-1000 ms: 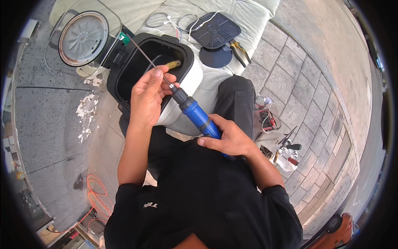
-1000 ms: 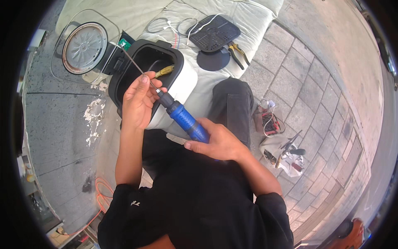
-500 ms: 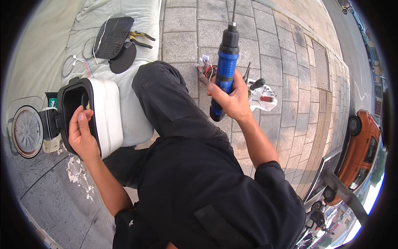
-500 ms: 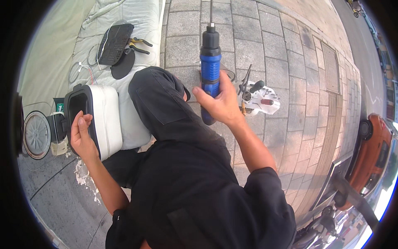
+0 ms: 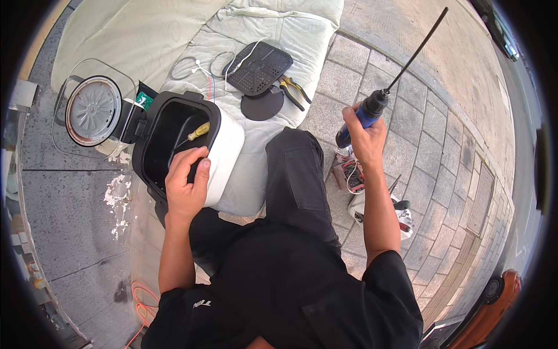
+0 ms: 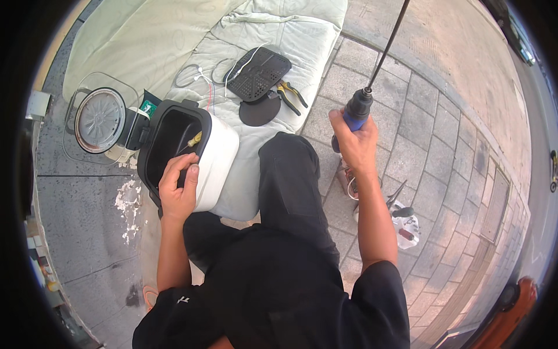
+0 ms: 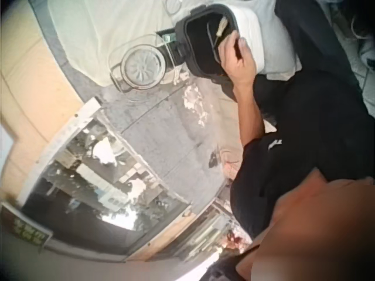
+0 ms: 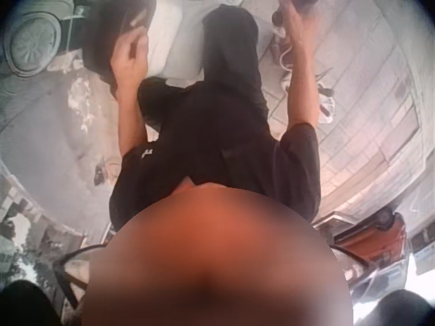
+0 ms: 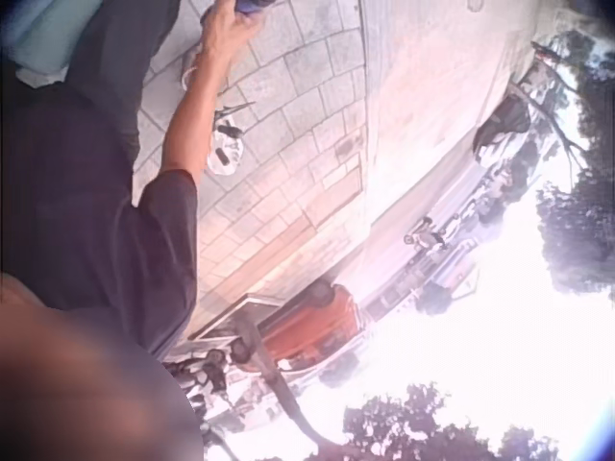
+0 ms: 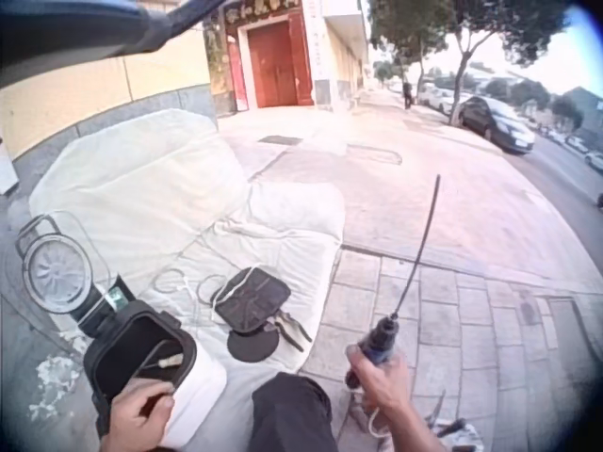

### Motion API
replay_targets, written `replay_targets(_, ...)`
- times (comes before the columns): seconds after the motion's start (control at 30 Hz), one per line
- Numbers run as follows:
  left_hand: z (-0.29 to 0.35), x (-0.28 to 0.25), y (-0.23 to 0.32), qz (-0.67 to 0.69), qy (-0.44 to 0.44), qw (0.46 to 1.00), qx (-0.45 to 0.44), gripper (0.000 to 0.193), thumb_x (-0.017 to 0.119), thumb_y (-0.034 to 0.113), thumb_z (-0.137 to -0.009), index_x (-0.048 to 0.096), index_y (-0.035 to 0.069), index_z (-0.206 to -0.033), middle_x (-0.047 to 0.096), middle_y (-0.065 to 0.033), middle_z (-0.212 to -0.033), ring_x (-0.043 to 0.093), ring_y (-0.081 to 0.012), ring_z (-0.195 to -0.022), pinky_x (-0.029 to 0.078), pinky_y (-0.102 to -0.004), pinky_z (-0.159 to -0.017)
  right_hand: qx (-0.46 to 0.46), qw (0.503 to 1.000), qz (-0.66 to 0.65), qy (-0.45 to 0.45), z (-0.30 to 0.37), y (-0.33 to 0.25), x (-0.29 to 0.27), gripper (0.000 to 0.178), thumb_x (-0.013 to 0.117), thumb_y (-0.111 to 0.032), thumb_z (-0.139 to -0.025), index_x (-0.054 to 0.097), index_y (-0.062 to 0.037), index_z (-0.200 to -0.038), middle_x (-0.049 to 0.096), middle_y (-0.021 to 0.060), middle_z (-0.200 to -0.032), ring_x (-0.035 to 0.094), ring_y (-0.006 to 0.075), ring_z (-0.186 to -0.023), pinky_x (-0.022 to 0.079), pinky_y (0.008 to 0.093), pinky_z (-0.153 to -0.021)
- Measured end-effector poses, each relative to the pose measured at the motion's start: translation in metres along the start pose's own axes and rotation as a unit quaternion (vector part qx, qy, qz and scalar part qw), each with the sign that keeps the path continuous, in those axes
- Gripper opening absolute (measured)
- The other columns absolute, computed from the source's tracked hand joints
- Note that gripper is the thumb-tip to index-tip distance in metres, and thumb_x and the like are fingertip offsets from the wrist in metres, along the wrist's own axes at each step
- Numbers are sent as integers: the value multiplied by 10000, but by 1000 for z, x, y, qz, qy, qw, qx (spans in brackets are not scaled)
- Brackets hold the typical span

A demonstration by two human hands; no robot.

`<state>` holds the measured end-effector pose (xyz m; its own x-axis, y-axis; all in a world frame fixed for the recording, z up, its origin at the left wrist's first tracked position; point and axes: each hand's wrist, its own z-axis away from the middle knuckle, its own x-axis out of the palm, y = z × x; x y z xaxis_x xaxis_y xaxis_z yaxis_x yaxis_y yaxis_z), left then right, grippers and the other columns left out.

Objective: The person uses a yellow-handled screwdriver to scrape the interior of a circular metal appliance component. They then switch to a blue electric screwdriver to tighten screws on the same component. Finally, they return to using the yellow-handled screwdriver to scrape the interior again.

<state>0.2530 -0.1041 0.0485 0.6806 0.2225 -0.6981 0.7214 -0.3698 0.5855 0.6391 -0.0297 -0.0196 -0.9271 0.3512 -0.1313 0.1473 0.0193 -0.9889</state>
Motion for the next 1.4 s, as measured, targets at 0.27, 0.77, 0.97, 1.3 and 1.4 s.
replay_targets(0.27, -5, 0, 6, 4, -12, 1000, -15, 248, 751, 34, -915, 733, -19, -1157, 735, -170, -1109, 682, -333, -1040, 543, -405, -924, 31, 965, 237, -113, -165, -11, 116, 706, 676, -561, -883, 624, 69, -1196, 736, 262, -994, 746, 369, -959, 566, 457, -891)
replay_targets(0.77, 19, -74, -58, 83, 181, 979, -35, 323, 648, 26, -1011, 616, -53, -1323, 730, -212, -1040, 723, -296, -939, 601, -412, -857, -172, 690, 675, -198, -316, 88, 258, 475, 570, -297, -1006, 575, -137, -1453, 631, 182, -1390, 614, 380, -1311, 451, 541, -1101)
replay_targets(0.97, 56, -110, -118, 143, 465, 870, -75, 371, 555, 152, -1093, 548, -81, -1382, 706, -176, -1013, 691, -255, -846, 577, -399, -773, -312, 854, 361, -209, -222, -50, 289, 489, 677, -358, -1007, 641, -56, -1390, 743, 171, -1126, 726, 309, -981, 571, 411, -852)
replay_targets(1.3, 11, -155, -214, 329, 558, 753, -112, 637, 598, 436, -1084, 448, -25, -1497, 632, -181, -1329, 604, -313, -1258, 487, -474, -1066, -521, 377, 515, -567, 23, -100, 365, 184, 679, -169, -918, 760, -46, -1027, 775, 140, -979, 774, 246, -891, 588, 391, -723)
replay_targets(1.4, -10, -164, -224, 366, 503, 783, -27, 760, 643, 514, -1045, 423, -24, -1533, 554, -217, -1469, 492, -339, -1429, 384, -517, -1202, -461, 316, 599, -574, 26, -72, 367, 215, 681, -191, -911, 764, -37, -1036, 776, 112, -987, 761, 265, -942, 587, 403, -751)
